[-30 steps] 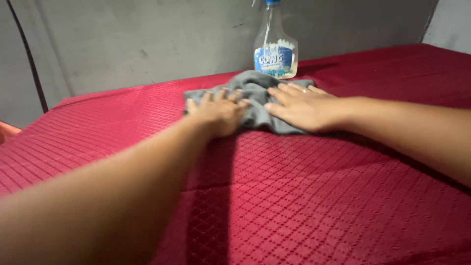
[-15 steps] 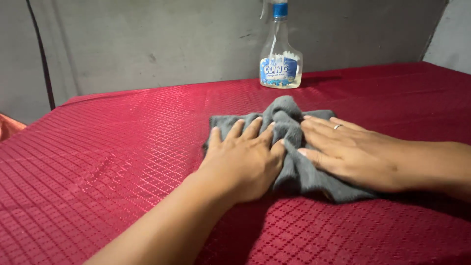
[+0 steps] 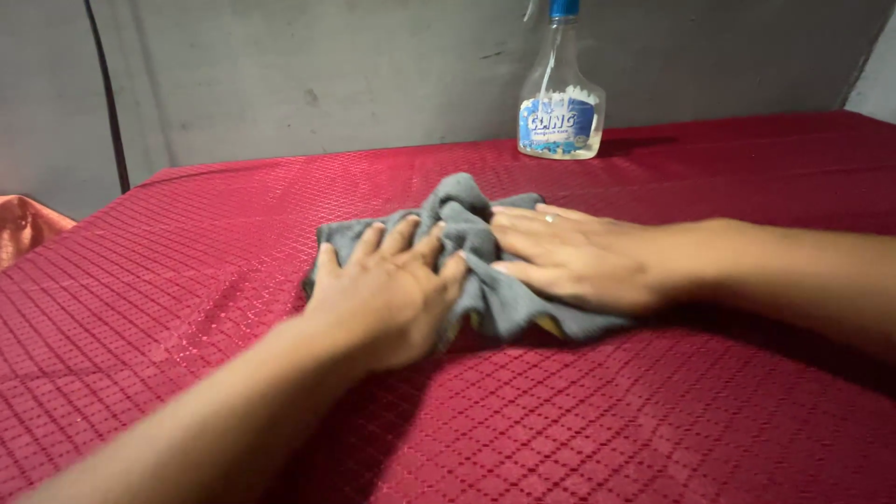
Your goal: The recorder is wiping down a red tabletop with a yellow and grey cleaning cloth and a spray bottle.
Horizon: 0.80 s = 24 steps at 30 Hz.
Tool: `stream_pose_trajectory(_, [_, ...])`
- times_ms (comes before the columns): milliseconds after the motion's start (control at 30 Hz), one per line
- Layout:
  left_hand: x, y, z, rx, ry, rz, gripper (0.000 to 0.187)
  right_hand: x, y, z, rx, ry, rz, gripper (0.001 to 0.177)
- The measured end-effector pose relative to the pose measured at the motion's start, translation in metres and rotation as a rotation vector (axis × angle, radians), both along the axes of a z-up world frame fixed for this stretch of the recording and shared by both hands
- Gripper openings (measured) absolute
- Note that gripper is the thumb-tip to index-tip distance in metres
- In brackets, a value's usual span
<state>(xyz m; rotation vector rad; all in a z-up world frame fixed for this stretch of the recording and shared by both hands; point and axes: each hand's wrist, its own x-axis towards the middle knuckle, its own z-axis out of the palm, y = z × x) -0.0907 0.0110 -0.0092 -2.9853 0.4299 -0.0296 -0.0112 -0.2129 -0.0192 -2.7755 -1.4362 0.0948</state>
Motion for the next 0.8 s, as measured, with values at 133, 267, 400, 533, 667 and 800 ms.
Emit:
stream_pose_trajectory(133, [0.047,0.021,-0.006,0.0,-0.006,0.025,0.052,0.044,0.022,-0.007,-0.013,-0.029,-0.047,0.072])
stream_pose_trajectory(267, [0.092,0.032,-0.008,-0.018,0.006,0.092,0.052,0.098,0.029,-0.02,0.048,-0.055,-0.089,0.073])
stream_pose_trajectory(400, [0.123,0.028,-0.003,-0.012,0.04,0.108,0.056,0.111,0.027,-0.016,0.077,-0.049,-0.247,0.074])
stream_pose_trajectory(533, [0.181,0.031,-0.031,0.059,-0.012,-0.065,0.056,0.113,0.008,-0.022,0.088,-0.096,-0.257,0.073])
stream_pose_trajectory(667, [0.153,0.016,-0.013,0.063,-0.016,-0.119,0.055,0.13,-0.026,-0.048,-0.016,-0.251,-0.256,0.068])
stream_pose_trajectory(800, [0.119,0.003,0.001,0.059,0.017,-0.133,0.056,0.087,-0.024,-0.023,-0.115,-0.232,-0.306,0.074])
